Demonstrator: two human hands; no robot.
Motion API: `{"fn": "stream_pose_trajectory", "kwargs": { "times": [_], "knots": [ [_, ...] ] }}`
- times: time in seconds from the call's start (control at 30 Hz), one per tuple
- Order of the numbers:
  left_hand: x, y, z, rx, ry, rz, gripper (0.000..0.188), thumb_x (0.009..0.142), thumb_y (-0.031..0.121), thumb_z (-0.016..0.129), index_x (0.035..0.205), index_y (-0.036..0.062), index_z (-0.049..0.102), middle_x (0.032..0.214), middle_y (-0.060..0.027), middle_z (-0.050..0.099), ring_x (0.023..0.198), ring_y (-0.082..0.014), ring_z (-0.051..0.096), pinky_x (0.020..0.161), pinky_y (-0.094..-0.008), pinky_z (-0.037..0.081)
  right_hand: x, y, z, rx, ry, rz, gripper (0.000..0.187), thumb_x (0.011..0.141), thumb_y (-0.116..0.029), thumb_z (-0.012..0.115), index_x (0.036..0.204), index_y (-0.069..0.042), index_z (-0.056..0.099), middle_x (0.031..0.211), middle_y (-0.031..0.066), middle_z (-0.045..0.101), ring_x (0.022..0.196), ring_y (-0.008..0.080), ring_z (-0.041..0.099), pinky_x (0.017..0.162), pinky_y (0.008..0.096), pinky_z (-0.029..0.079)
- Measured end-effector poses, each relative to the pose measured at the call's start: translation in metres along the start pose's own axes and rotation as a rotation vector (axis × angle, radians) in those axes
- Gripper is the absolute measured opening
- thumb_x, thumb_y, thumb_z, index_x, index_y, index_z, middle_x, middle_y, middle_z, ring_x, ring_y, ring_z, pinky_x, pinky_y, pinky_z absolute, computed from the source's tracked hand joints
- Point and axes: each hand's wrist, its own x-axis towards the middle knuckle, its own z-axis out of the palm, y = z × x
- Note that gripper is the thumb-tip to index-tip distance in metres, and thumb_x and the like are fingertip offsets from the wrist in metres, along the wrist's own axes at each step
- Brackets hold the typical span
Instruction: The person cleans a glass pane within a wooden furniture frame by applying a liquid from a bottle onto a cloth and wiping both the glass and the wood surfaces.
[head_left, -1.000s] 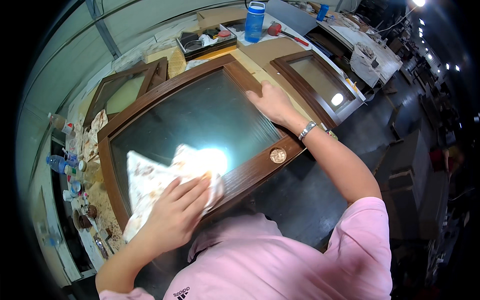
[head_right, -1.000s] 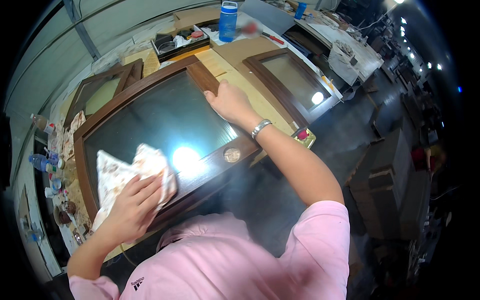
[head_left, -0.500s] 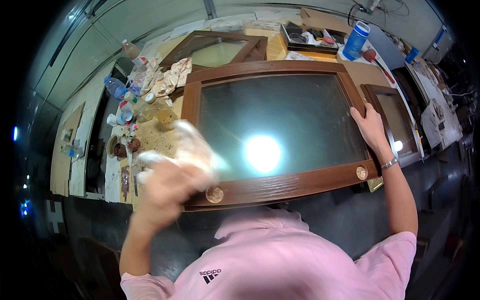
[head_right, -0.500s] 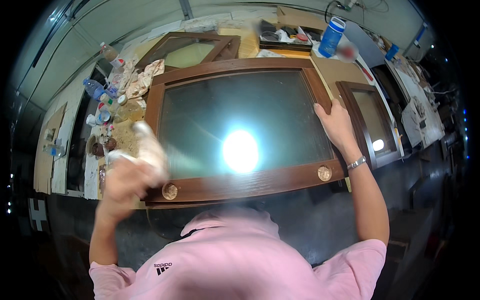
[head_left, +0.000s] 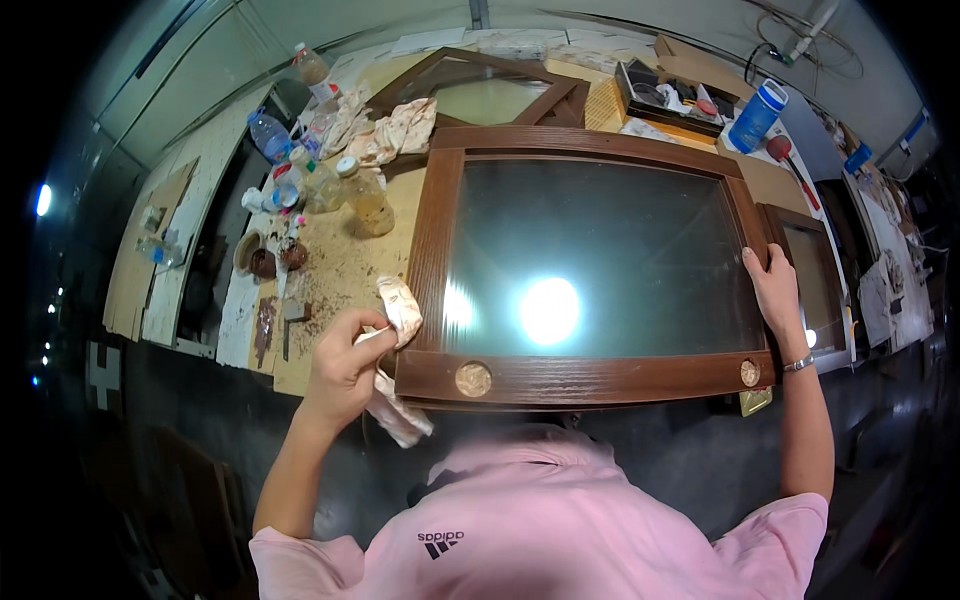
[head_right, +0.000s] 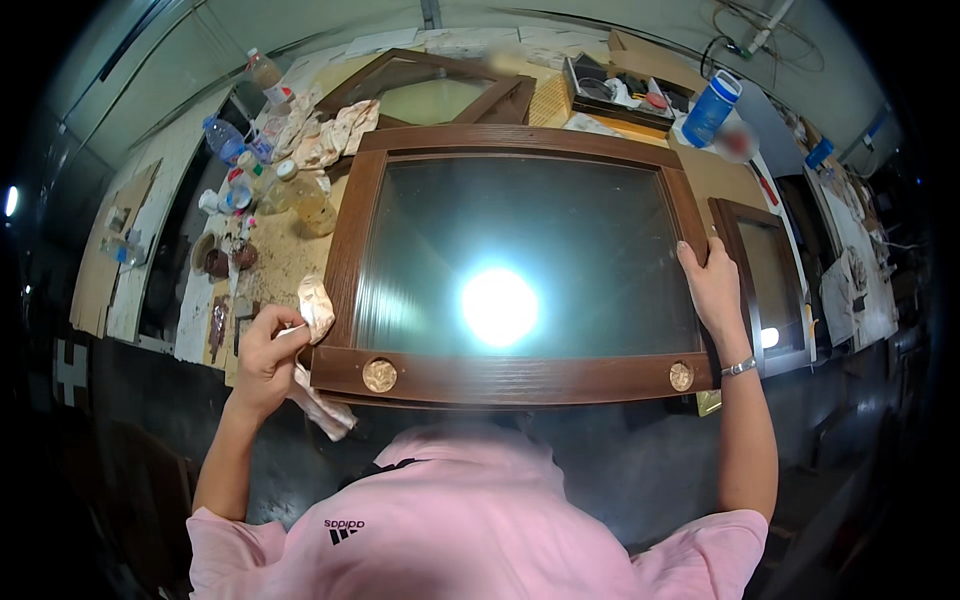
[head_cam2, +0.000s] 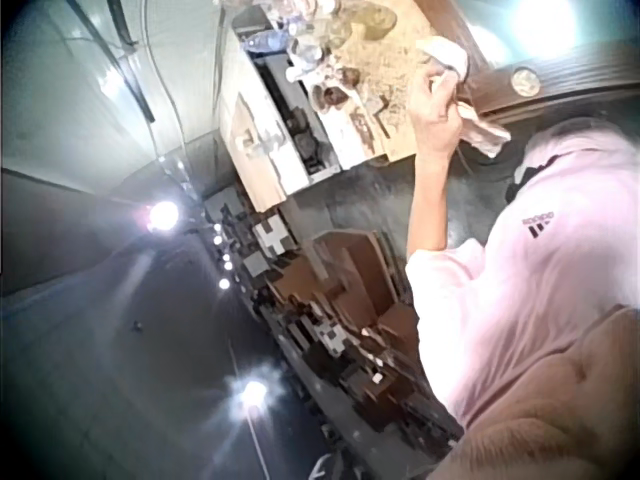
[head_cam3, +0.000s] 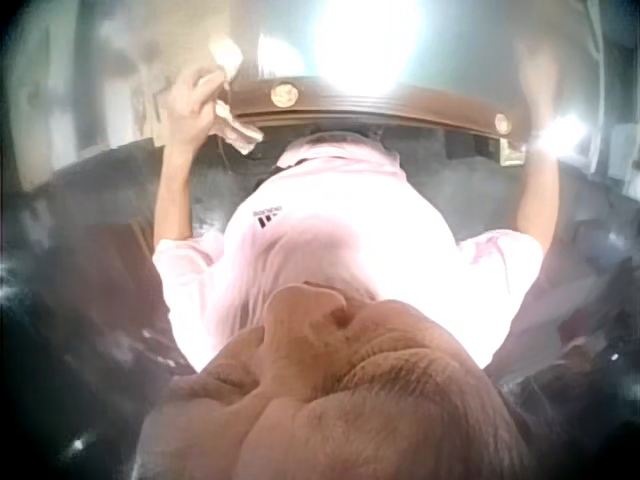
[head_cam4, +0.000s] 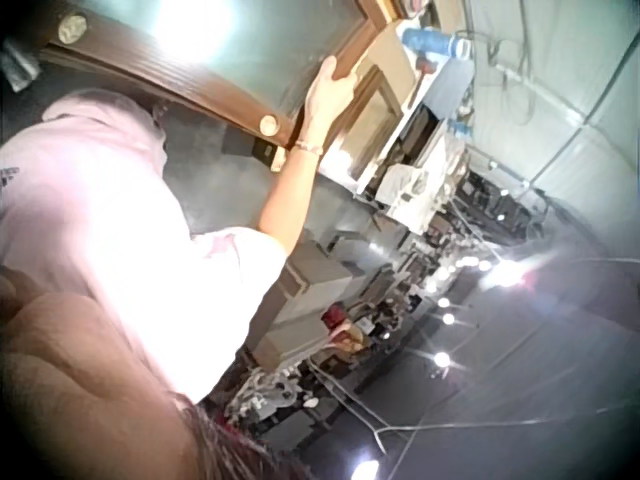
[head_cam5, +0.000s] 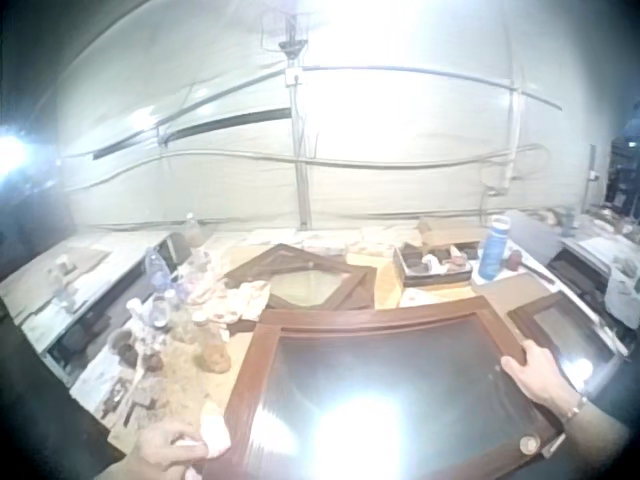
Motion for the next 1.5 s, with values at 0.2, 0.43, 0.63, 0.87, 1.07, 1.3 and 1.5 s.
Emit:
{"fn": "stream_pose_trajectory", "kwargs": {
  "times": [0.2,0.43,0.63,0.87,1.07,1.3,1.5],
  "knots": [
    [-0.023,0.027,-0.008,0.193,0.009,0.142,0.028,0.064,0.002,0.067,0.091,0.0082,0.073,0.091,-0.0109,0.063,0.083,-0.0316,0.064,0.068,-0.0395,0.051,0.002,0.007,0.004,0.009,-0.032,0.005,0.052,0.094,-0.04,0.063,0.111,0.008,0.059,0.092,0.0288,0.069,0.091,0.0428,0.068,0.08,0.0446,0.052],
    [-0.007,0.036,-0.01,0.121,-0.028,0.085,0.028,0.068,-0.007,0.063,0.092,0.0052,0.071,0.09,-0.0099,0.061,0.077,-0.029,0.063,0.066,-0.0372,0.05,0.002,0.01,0.002,-0.19,0.013,0.021,0.043,0.093,-0.029,0.063,0.117,0.006,0.059,0.112,0.0278,0.065,0.106,0.0419,0.064,0.091,0.0438,0.05],
    [-0.005,0.041,-0.004,-0.053,0.106,-0.066,0.026,0.077,-0.009,0.064,0.099,0.002,0.071,0.09,-0.0119,0.061,0.072,-0.0263,0.062,0.064,-0.0347,0.049,-0.092,-0.124,0.0,0.247,-0.175,-0.591,0.041,0.077,-0.009,0.072,0.115,0.002,0.06,0.118,0.0214,0.061,0.111,0.0394,0.058,0.097,0.0448,0.048],
    [0.006,0.023,0.004,-0.362,-0.058,-0.405,0.055,0.074,0.01,0.081,0.12,-0.0031,0.055,0.109,-0.0144,0.061,0.099,-0.025,0.06,0.09,-0.0347,0.048,-0.146,-0.175,0.03,0.143,-0.139,-0.89,0.04,0.072,-0.02,0.073,0.106,-0.003,0.064,0.101,0.0154,0.059,0.084,0.03,0.056,0.071,0.0406,0.047],
    [-0.001,0.002,0.013,-0.814,0.028,-0.658,0.034,0.084,0.0,0.068,0.116,-0.0028,0.059,0.11,-0.0075,0.063,0.101,-0.0109,0.058,0.088,-0.0292,0.049,-0.152,-0.171,0.038,0.111,-0.082,-0.898,0.039,0.072,-0.021,0.072,0.103,0.002,0.065,0.097,0.0141,0.06,0.079,0.0284,0.057,0.066,0.0377,0.048],
    [-0.016,0.03,-0.002,-0.399,0.11,-0.321,0.035,0.077,-0.005,0.068,0.111,-0.0056,0.064,0.095,-0.0081,0.059,0.09,-0.0166,0.06,0.079,-0.028,0.049,-0.153,-0.17,0.037,0.098,-0.079,-0.916,0.046,0.078,-0.033,0.073,0.103,0.005,0.065,0.092,0.015,0.059,0.076,0.0292,0.056,0.065,0.0385,0.046],
    [0.009,0.01,0.019,-0.675,0.062,-0.575,0.036,0.079,0.002,0.072,0.114,-0.0033,0.063,0.099,-0.005,0.056,0.093,-0.0143,0.056,0.085,-0.0287,0.045,-0.151,-0.165,0.041,0.113,-0.068,-0.983,0.065,0.077,-0.053,0.076,0.103,0.006,0.065,0.085,0.0133,0.056,0.072,0.0286,0.055,0.062,0.0379,0.046]
  ]
}}
